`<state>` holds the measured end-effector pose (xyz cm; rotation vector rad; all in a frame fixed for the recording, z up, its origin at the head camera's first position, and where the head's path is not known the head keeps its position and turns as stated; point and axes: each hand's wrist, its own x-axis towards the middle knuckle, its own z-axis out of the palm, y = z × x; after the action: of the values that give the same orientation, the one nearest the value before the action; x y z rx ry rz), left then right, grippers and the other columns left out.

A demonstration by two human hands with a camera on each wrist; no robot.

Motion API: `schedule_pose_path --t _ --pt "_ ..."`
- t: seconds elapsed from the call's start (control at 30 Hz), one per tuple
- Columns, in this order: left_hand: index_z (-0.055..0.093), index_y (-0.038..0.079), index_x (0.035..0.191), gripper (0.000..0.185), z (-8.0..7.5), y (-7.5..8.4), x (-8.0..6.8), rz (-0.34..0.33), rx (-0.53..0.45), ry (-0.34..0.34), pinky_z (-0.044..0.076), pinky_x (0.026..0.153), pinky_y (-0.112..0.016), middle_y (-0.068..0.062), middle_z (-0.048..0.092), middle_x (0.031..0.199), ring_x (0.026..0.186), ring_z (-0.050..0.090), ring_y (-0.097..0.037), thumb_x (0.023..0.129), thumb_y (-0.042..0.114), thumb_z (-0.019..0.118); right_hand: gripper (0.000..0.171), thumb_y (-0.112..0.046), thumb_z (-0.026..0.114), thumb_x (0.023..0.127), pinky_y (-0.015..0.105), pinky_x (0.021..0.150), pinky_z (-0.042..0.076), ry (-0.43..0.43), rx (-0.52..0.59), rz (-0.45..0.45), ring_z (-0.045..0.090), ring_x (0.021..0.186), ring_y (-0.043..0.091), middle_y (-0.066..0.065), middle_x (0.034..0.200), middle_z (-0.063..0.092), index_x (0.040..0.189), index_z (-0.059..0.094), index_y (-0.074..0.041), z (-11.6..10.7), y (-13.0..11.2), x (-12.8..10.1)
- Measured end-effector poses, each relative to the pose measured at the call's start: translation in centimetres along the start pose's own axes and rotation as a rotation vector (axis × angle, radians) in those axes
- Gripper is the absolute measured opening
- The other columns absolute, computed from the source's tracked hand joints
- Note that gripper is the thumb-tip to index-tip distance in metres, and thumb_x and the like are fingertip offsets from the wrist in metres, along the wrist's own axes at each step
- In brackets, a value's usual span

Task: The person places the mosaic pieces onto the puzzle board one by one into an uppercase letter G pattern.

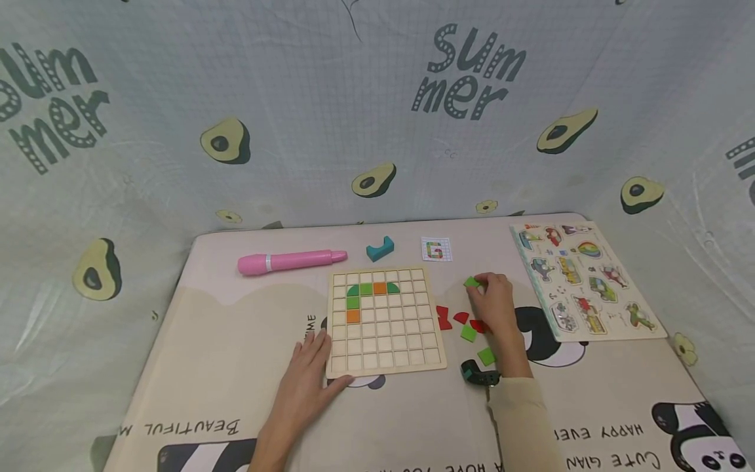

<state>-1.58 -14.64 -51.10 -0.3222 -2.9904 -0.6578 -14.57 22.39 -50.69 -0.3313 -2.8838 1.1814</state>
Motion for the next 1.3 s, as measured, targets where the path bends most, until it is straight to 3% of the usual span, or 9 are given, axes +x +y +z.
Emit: schedule_pose_path --t 0.17,0.33,0.73,1.3 --pt "0.048 -0.004 0.145 0.087 0.0 0.0 0.0 0.0 0.003 -0.004 0.027 0.126 -0.052 -0.019 0.045 0.155 0.15 0.033 -0.038 0.083 0.052 0.075 0.036 -0.017 0.061 0.098 0.044 0.095 0.055 0.005 0.025 -0.019 0.051 0.105 0.032 0.02 0.119 0.056 0.129 0.054 0.0 -0.1 -0.1 0.0" --pt "0.048 -0.004 0.145 0.087 0.1 0.0 0.0 -0.002 0.002 -0.006 0.027 0.126 -0.052 -0.019 0.045 0.155 0.15 0.033 -0.039 0.084 0.051 0.075 0.033 -0.017 0.059 0.099 0.033 0.082 0.052 0.012 0.024 -0.023 0.052 0.096 0.029 0.017 0.108 0.058 0.128 0.055 -0.002 -0.1 -0.2 0.0" --pt "0.048 -0.004 0.145 0.087 0.0 0.0 0.0 0.001 -0.005 -0.006 0.027 0.126 -0.052 -0.019 0.045 0.155 0.15 0.033 -0.039 0.084 0.051 0.075 0.031 -0.018 0.055 0.102 0.036 0.09 0.053 0.034 0.076 -0.014 0.053 0.101 0.028 0.015 0.114 0.059 0.131 0.056 -0.005 -0.1 -0.9 -0.2" --pt "0.047 -0.003 0.146 0.09 0.2 -0.1 -0.1 -0.007 -0.012 -0.004 0.024 0.127 -0.05 -0.018 0.042 0.157 0.151 0.031 -0.037 0.082 0.053 0.076 0.024 -0.011 0.058 0.099 0.034 0.079 0.053 0.066 0.087 -0.192 0.058 0.092 0.026 0.015 0.104 0.063 0.119 0.063 -0.001 1.4 -4.0 -1.2"
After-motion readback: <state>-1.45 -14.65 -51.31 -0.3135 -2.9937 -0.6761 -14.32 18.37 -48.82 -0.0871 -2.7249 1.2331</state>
